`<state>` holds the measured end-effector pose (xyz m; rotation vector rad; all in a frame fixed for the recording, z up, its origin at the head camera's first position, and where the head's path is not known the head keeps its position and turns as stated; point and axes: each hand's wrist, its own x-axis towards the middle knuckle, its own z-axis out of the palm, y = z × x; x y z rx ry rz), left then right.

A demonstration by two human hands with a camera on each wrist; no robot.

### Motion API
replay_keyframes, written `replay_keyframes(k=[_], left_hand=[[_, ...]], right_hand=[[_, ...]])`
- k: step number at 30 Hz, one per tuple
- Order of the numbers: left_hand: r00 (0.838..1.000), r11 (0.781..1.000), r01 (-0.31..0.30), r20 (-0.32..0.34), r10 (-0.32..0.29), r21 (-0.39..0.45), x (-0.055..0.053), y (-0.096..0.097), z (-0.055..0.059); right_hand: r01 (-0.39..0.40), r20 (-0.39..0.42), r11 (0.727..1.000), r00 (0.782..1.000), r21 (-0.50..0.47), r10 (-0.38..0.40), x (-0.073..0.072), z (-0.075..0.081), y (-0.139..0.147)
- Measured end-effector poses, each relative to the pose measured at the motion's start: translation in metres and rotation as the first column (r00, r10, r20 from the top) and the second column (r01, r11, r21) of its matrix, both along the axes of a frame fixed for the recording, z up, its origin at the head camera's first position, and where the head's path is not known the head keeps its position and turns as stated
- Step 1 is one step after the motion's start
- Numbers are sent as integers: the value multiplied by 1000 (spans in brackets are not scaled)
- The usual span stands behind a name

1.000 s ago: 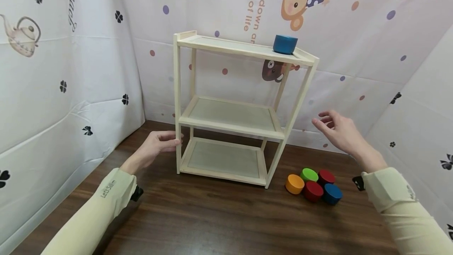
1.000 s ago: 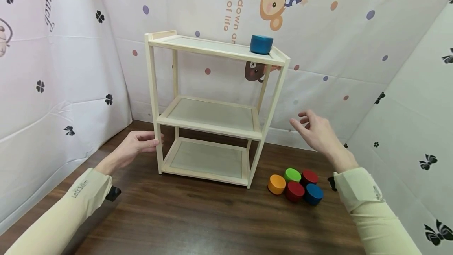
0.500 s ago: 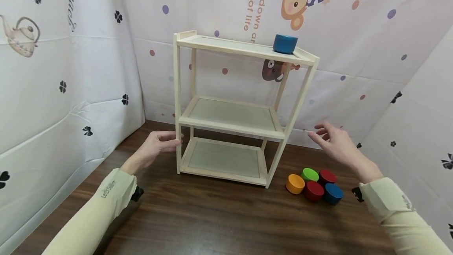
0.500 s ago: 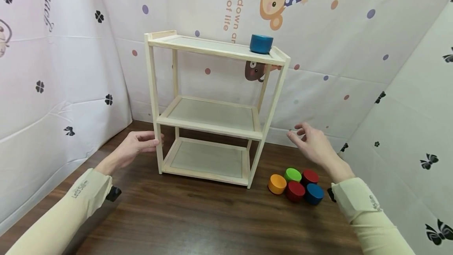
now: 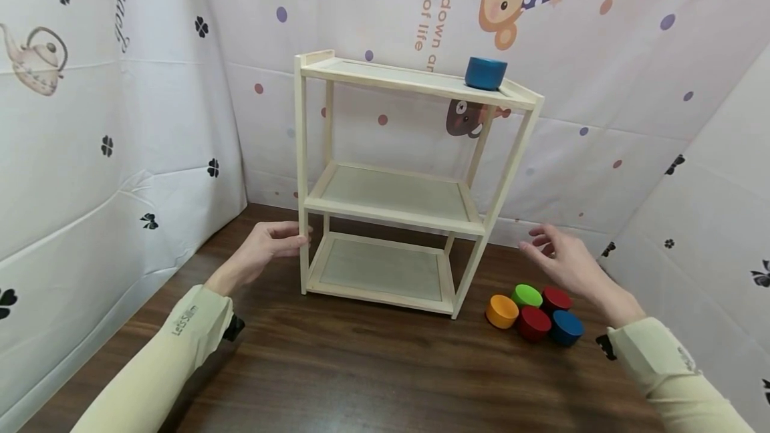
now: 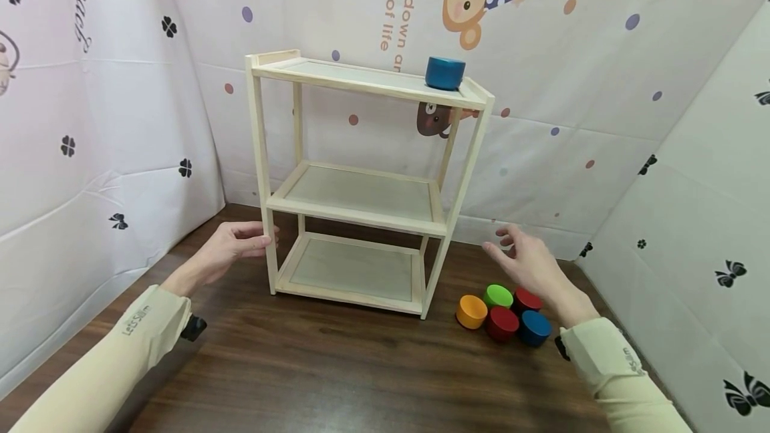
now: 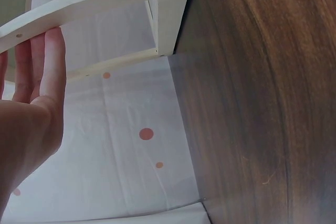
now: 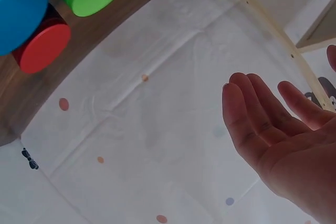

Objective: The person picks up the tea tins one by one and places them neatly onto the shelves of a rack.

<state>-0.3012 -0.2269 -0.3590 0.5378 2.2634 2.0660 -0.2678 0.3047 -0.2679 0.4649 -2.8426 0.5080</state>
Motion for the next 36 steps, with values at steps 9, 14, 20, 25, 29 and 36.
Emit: replay_keyframes(k=[9, 14, 20, 25, 29, 36], left_hand=[[1000, 1000, 3, 1, -3, 2, 0, -1, 0], [1000, 1000, -2, 6, 2, -6, 0, -1, 0], [1000, 1000, -1, 11, 2, -15, 0, -1, 1], [1000, 1000, 4, 5, -3, -28, 0, 0, 2], [1000, 1000, 6, 4, -6, -27, 0, 0, 3], [1000, 1000, 10, -1, -10, -19, -1, -2, 1]], right_hand=[[-3, 25, 1000, 1000, 18, 2, 2, -11, 2], [-15, 62, 1000, 998, 17, 14, 4, -19, 2], [-8, 83, 999, 997, 32, 6, 3, -33, 2], [-22, 82, 998, 996, 52, 18, 3, -47, 2], [-46, 106, 997, 994, 58, 39, 3, -57, 1], [-74, 142, 994, 988, 86, 61, 2, -73, -3]])
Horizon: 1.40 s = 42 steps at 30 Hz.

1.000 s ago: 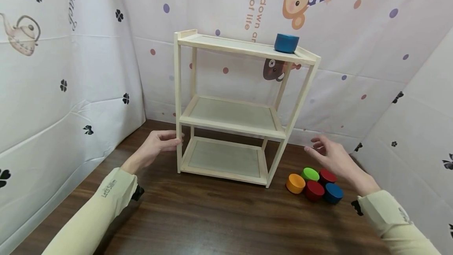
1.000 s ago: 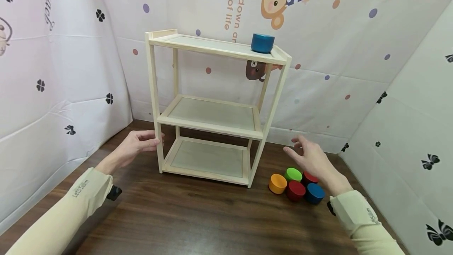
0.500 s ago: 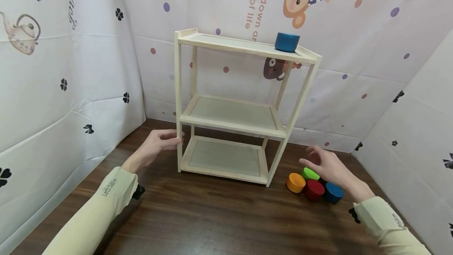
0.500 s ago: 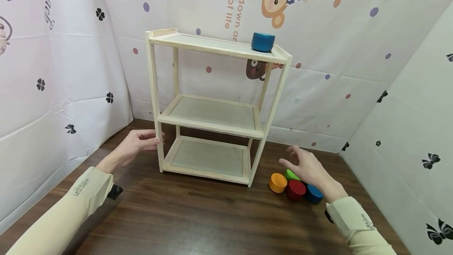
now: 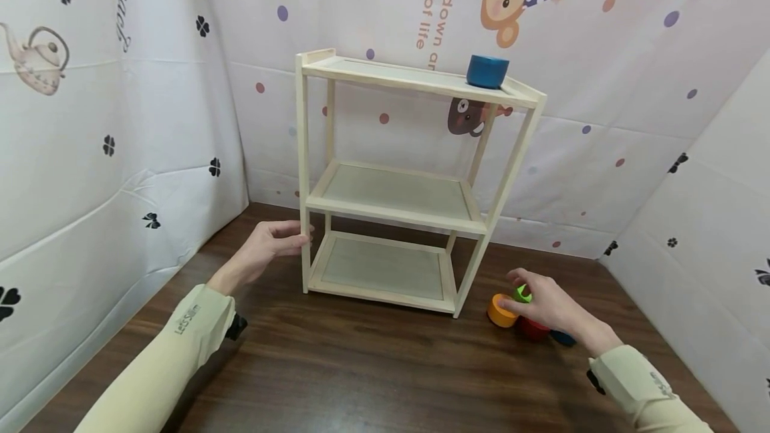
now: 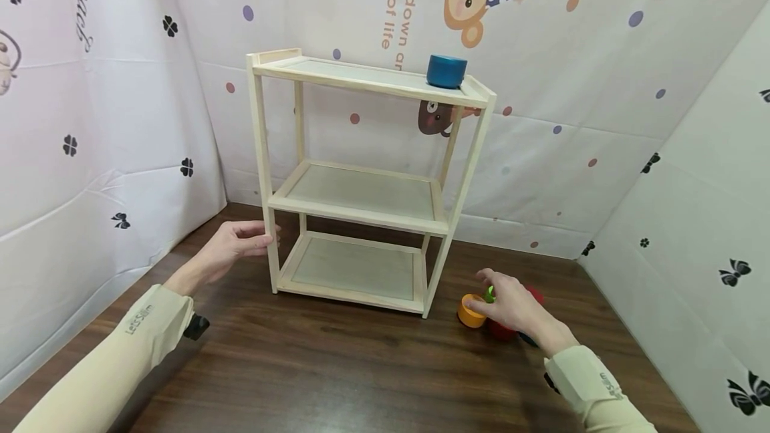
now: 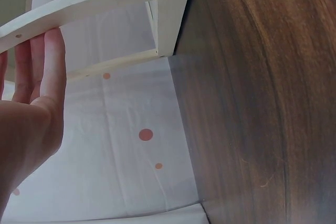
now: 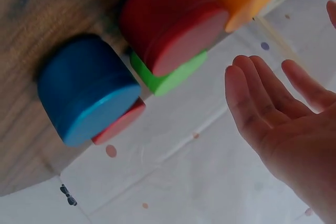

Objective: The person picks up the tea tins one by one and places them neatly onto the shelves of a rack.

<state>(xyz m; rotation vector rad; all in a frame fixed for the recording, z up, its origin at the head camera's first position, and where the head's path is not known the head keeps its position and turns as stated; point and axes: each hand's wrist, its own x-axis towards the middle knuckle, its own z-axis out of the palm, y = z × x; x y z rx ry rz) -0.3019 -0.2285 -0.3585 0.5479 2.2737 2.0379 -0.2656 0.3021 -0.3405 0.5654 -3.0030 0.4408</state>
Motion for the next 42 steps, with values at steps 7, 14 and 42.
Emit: replay_keyframes(k=[7, 14, 42], left_hand=[[1000, 1000, -3, 4, 3, 1, 0, 1, 0], [1000, 1000, -9, 20, 9, 6, 2, 1, -1], [1000, 1000, 2, -2, -2, 17, 4, 3, 1]], right_hand=[[-8, 34, 1000, 999, 8, 8, 3, -9, -2], [-14, 14, 999, 1000, 40, 13, 5, -17, -5], [55, -51, 996, 997, 71, -51, -2, -37, -3]])
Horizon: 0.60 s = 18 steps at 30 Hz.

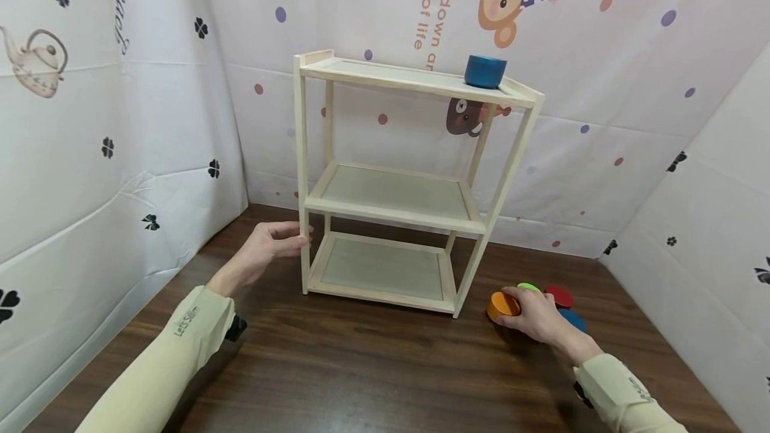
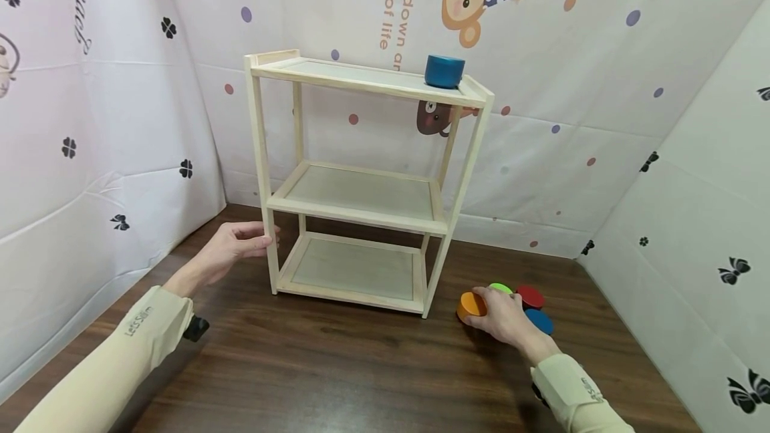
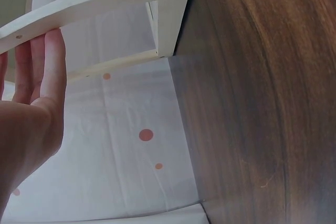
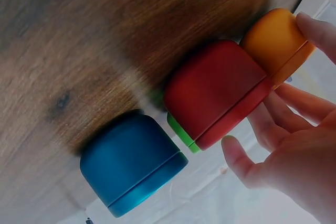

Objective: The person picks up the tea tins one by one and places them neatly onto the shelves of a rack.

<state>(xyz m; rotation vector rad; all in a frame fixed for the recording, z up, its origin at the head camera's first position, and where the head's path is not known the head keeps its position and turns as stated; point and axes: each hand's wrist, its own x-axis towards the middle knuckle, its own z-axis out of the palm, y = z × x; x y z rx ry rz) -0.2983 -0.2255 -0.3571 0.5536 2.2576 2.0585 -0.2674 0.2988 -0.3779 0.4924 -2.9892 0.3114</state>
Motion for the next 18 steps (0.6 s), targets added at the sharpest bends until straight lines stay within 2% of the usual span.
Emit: replay_keyframes(k=[9, 18], left_hand=[[1000, 1000, -2, -3, 2, -10, 1, 0, -1], [1000, 1000, -5, -1, 5, -19, 0, -1, -1]], right_hand=[[-36, -38, 999, 999, -18, 35, 1, 8, 1], [-24, 11, 997, 1000, -68, 25, -1, 22, 4]])
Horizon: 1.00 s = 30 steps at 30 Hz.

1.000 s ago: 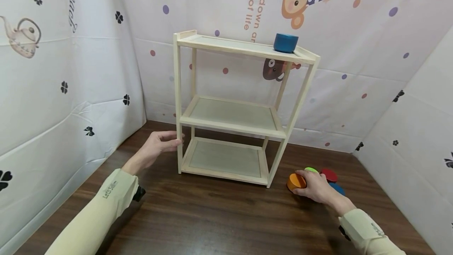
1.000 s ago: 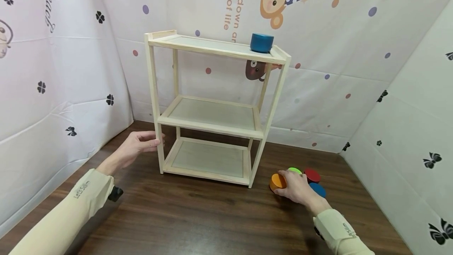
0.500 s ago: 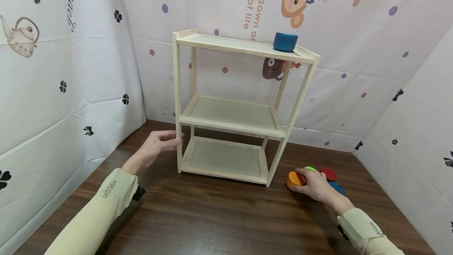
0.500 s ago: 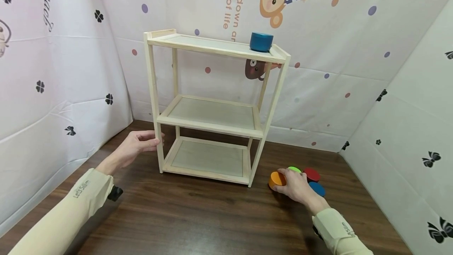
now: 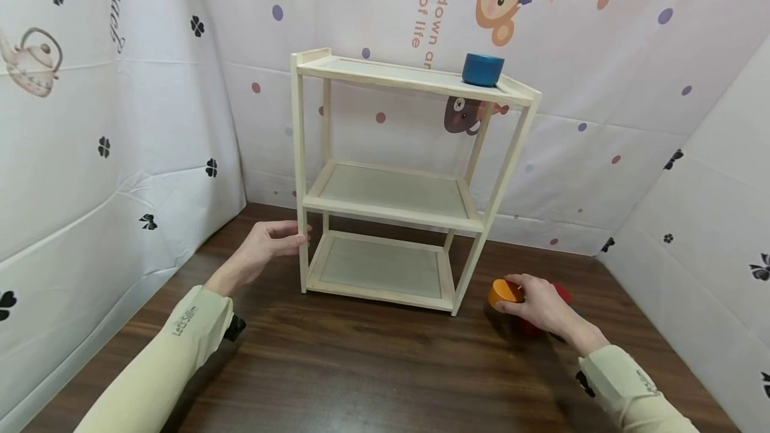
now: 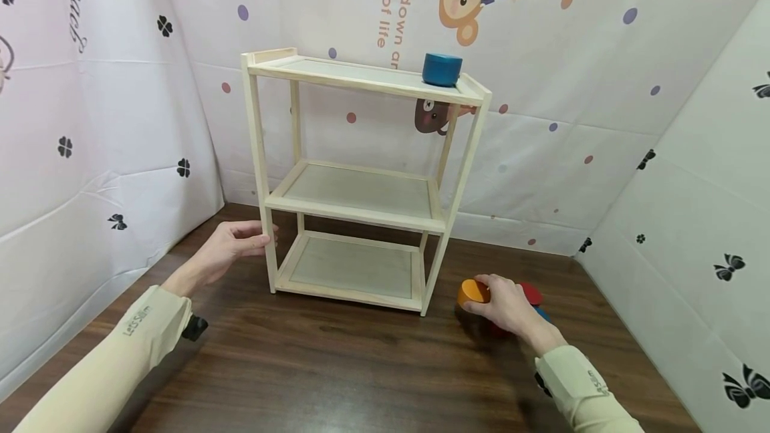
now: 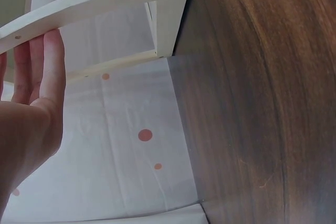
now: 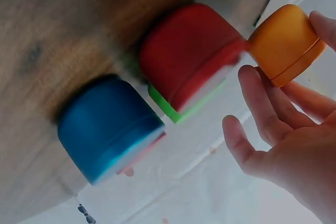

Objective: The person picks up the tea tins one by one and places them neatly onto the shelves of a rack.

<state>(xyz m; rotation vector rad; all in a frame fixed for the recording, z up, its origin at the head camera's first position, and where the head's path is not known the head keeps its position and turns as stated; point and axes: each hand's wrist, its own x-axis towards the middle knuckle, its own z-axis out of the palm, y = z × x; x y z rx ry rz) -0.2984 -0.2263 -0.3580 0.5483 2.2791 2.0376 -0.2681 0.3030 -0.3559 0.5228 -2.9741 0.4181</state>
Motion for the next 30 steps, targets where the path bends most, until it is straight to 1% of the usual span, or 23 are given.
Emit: replay_keyframes(k=[7, 14, 19, 22, 30], left_hand=[[1000, 1000, -3, 5, 3, 4, 0, 0, 0], [1000, 1000, -7, 14, 7, -1, 1, 0, 1], [1000, 1000, -16, 14, 17, -19, 0, 0, 1], [1000, 1000, -15, 13, 15, -21, -1, -1, 0], [1000, 1000, -7, 7, 7, -9, -1, 0, 0]], right_hand=[[-10, 5, 1000, 1000, -17, 10, -3, 14, 1], [-15, 9, 999, 1000, -48, 15, -4, 31, 1], [-15, -8, 999, 1000, -41, 15, -8, 43, -1], [-19, -18, 999, 1000, -33, 18, -10, 49, -2], [-21, -7, 998, 1000, -51, 21, -11, 59, -3]])
